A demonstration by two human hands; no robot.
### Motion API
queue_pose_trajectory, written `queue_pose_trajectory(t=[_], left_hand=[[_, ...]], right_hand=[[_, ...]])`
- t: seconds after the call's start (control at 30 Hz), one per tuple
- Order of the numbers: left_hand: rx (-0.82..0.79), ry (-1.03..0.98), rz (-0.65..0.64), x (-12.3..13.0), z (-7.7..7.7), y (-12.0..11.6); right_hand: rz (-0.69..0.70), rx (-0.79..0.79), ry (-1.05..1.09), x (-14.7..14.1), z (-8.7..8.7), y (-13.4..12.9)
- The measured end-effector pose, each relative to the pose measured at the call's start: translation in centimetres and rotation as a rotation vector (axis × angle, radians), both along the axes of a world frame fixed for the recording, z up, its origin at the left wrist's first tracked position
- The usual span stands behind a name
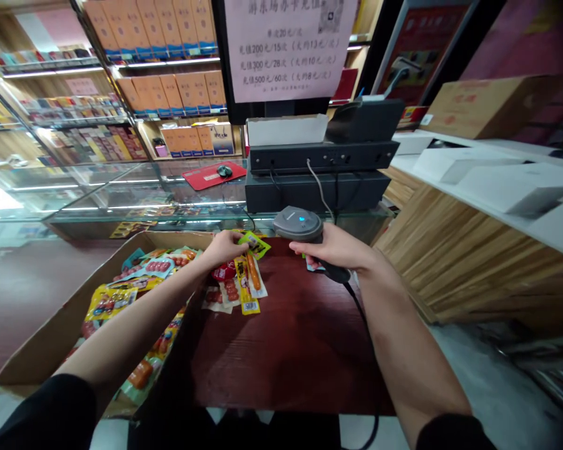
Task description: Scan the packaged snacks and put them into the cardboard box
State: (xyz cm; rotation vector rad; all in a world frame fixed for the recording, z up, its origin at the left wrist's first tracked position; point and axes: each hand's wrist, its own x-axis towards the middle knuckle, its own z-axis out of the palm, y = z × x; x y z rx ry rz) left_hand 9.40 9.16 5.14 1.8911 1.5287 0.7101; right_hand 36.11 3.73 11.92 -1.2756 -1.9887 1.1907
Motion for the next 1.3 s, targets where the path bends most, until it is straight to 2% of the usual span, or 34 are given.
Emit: queue_pose_trajectory(t=[0.1, 0.17, 0.3, 0.4, 0.47, 0.57, 0.67, 0.8, 0.87, 1.03, 1.17, 1.3], left_hand=[[-0.199, -0.382, 0.071, -2.2, 1.5, -1.4], [-0.265, -0.576, 0.097, -3.8, 2.3, -3.0], [-0.312, -0.796, 0.180, -6.8, 3.3, -5.7], [-0.317, -0.897, 0.264, -8.0, 3.4, -6.6], [-0.293, -0.871, 0.279, -8.4, 3.3, -6.8], [-0.269, -0.718, 0.232, -8.6, 3.4, -7.1], [-0.276, -0.577, 0.141, -8.8, 3.7, -7.6], [-0.236, -0.527, -0.023, -9.3, 3.9, -7.9], [-0.205, -0.505, -0.053, -9.4, 4.0, -7.8], [-0.108, -0.505, 0.080, -9.1, 3.5, -7.4], [-0.127, -0.553, 0.220, -8.7, 3.0, -6.9], [-0.158, -0.609, 0.227, -8.3, 3.4, -7.0]], right_hand=[[0.032, -0.018, 0.014, -1.3, -0.6, -0.1], [0.073, -0.026, 0.008, -2.6, -1.0, -0.5], [0.169, -0.050, -0.017, -5.5, -1.4, -1.8], [0.216, -0.092, -0.036, -7.1, -1.7, -2.7], [0.235, -0.111, -0.038, -7.7, -1.9, -3.0], [0.230, -0.114, -0.028, -8.0, -2.3, -3.0], [0.210, -0.122, -0.020, -8.0, -2.8, -2.7], [0.210, -0.132, -0.030, -8.1, -3.1, -2.5], [0.216, -0.131, -0.036, -8.2, -2.9, -2.6], [0.213, -0.125, -0.033, -8.4, -2.5, -3.1], [0.195, -0.106, -0.033, -8.3, -2.8, -3.3], [0.189, -0.091, -0.028, -8.3, -3.1, -3.2]])
